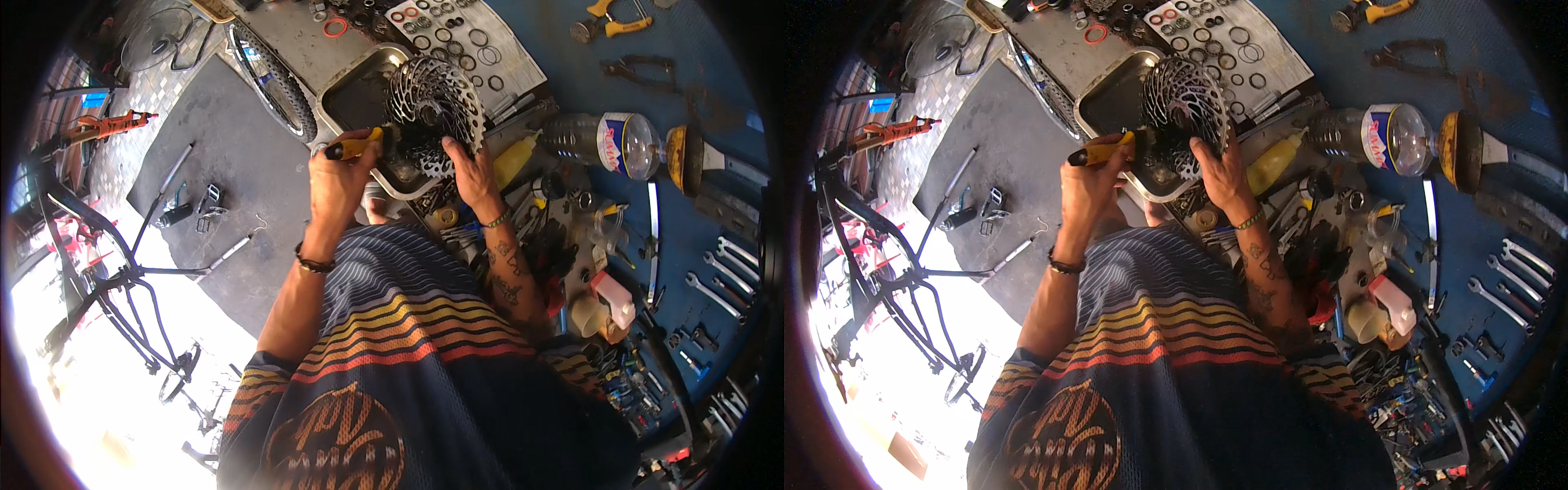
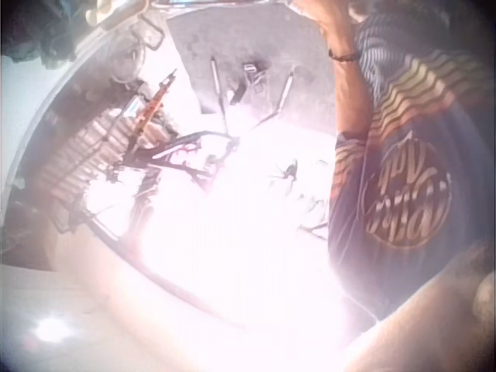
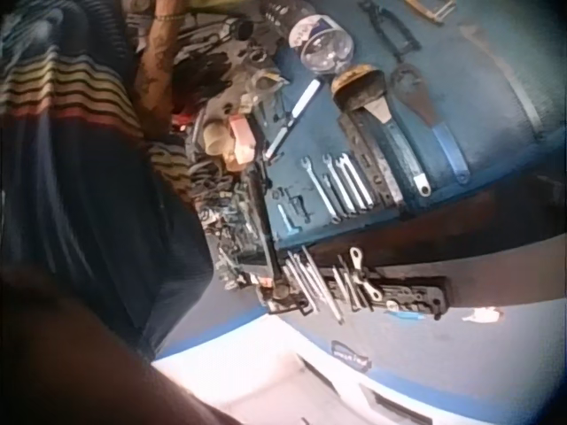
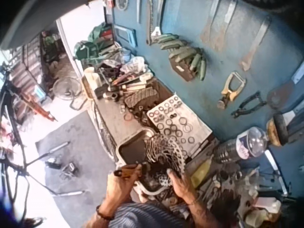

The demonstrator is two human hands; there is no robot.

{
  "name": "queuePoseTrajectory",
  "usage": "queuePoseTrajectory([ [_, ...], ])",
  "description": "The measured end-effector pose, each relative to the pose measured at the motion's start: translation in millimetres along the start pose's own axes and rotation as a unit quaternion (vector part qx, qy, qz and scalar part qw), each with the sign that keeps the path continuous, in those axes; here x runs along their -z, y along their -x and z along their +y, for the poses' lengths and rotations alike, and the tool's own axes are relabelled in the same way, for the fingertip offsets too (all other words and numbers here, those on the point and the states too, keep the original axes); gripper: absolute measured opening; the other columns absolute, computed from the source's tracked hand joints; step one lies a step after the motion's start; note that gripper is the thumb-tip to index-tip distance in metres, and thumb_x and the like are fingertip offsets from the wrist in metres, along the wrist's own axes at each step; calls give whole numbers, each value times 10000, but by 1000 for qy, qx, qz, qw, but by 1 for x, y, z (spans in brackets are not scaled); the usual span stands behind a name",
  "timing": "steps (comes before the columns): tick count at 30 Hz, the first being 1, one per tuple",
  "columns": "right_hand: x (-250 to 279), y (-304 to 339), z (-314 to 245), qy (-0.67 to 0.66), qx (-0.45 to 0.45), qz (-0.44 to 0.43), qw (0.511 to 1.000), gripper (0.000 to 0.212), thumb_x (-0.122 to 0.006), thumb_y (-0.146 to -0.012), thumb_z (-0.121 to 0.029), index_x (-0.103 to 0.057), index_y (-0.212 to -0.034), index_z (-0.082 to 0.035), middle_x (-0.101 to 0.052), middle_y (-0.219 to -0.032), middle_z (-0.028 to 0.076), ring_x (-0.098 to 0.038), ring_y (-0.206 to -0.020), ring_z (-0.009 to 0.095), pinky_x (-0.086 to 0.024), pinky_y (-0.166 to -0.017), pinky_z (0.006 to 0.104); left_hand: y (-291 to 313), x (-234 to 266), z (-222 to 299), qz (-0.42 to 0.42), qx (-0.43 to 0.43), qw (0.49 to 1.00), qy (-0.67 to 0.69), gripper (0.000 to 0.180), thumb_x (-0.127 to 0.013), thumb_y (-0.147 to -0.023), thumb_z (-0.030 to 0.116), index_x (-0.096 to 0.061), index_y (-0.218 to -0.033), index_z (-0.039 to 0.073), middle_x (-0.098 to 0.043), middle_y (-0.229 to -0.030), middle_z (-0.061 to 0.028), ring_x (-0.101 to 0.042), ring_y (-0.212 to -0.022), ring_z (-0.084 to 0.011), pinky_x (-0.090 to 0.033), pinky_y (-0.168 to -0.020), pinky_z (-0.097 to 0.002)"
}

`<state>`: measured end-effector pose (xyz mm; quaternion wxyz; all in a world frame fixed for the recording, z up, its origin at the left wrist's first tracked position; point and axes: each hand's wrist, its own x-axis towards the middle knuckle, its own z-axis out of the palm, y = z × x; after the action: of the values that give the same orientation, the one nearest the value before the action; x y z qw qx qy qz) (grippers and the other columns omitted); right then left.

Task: The person scrubs a bicycle cassette with a yellow brush in a metal sink, rotating the cassette to clean between the sprockets. The person then lifts the cassette from the sink and places it on the workbench.

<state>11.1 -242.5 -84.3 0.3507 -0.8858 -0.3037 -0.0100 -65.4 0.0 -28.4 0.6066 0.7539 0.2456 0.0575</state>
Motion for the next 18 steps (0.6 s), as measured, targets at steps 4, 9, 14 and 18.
queuePoseTrajectory([
  [4, 6, -10, -2, -111, -126, -15, 986, 620, -636, -1086, -330, -461, -1538, 56, -530, -1520, 285, -539, -1382, 445, -431, -1177, 481, 6, 21, 3, -127, 64, 987, 77, 254, -751, -1028, 80, -771, -1272, 12, -802, -1177, -125, -784, -996, -182, -669, -757, -291],
  [9, 3, -8, 2, -151, -129, -11, 980, 661, -654, -1075, -334, -438, -1568, 50, -520, -1556, 277, -526, -1415, 425, -414, -1200, 465, 9, 8, 5, -49, 77, 988, 128, 229, -799, -995, 196, -832, -1176, 59, -828, -1091, -108, -787, -971, -185, -633, -864, -321],
  [14, -5, 1, 0, -190, -148, 25, 970, 612, -658, -1051, -291, -480, -1548, 18, -570, -1517, 255, -559, -1370, 425, -430, -1178, 476, 10, 1, 9, -39, 19, 999, -7, 227, -801, -971, 207, -842, -1133, 53, -836, -974, -124, -797, -953, -179, -600, -862, -319],
  [18, -6, 5, -1, -129, -142, 24, 981, 478, -583, -1038, -93, -559, -1514, -64, -619, -1484, 212, -591, -1301, 445, -447, -1141, 519, 1, 8, 9, -23, -59, 997, -35, 217, -810, -952, 163, -840, -1130, 42, -839, -996, -122, -803, -954, -185, -607, -876, -313],
])
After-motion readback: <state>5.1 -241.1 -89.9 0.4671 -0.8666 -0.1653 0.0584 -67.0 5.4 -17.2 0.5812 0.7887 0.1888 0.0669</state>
